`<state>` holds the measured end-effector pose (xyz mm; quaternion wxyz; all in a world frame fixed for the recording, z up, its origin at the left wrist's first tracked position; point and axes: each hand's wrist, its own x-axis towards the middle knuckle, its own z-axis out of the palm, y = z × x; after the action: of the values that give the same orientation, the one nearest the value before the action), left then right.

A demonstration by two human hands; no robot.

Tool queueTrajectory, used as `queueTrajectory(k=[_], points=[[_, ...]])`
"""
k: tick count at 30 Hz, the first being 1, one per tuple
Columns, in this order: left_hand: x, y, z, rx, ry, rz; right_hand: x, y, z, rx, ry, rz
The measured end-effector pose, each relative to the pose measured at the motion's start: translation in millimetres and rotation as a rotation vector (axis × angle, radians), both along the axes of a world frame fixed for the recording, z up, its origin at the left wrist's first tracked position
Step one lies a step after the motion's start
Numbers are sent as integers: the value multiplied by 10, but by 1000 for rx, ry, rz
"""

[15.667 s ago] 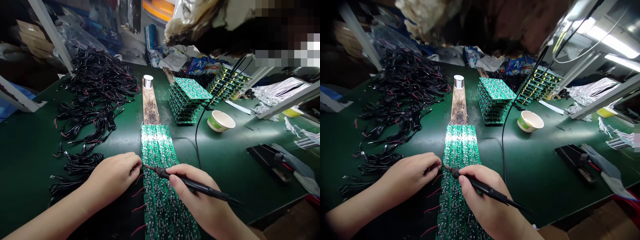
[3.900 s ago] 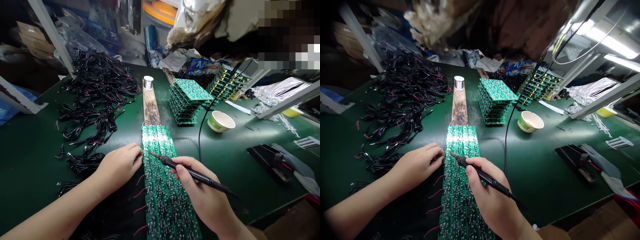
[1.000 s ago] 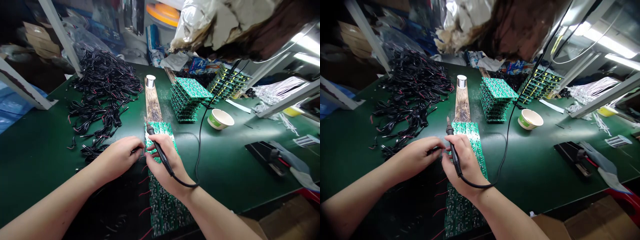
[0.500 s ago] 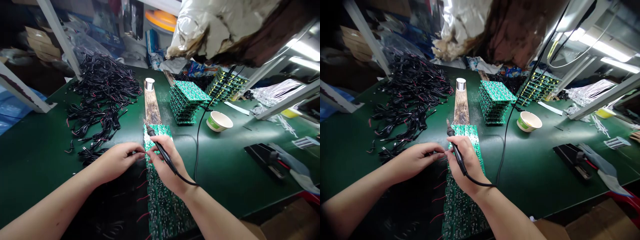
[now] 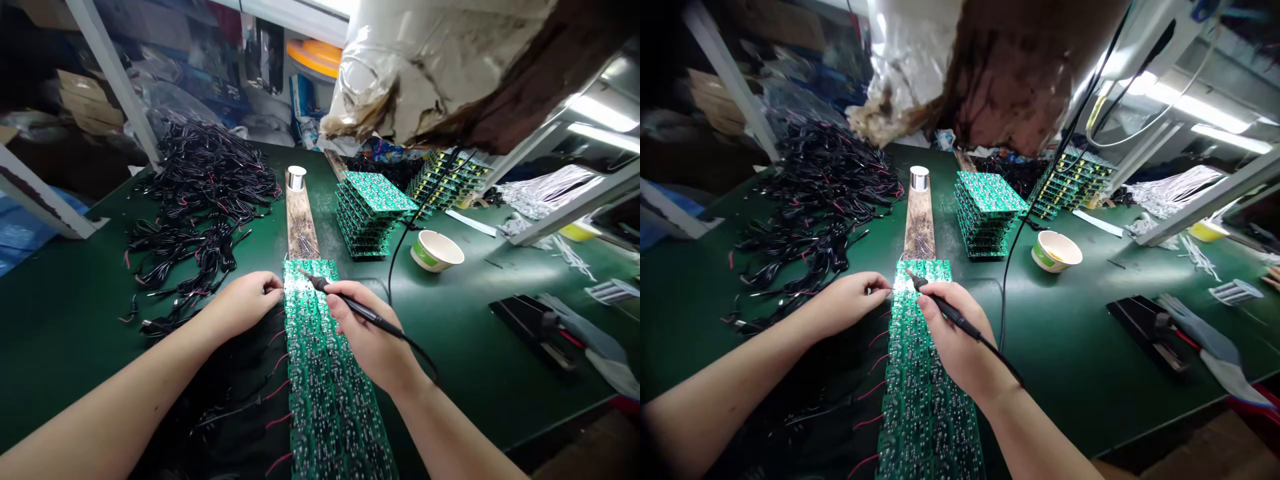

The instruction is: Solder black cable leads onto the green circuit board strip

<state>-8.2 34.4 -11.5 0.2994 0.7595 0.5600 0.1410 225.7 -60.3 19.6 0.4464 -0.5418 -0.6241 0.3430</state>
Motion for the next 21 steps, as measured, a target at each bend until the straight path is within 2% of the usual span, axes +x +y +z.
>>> queueTrajectory(k=[5, 21], points=[[-28, 24, -145, -52, -41, 45, 89, -21, 63, -96, -13, -11], [-25, -20, -78, -91, -56, 77, 20, 52, 2, -97, -45, 25]])
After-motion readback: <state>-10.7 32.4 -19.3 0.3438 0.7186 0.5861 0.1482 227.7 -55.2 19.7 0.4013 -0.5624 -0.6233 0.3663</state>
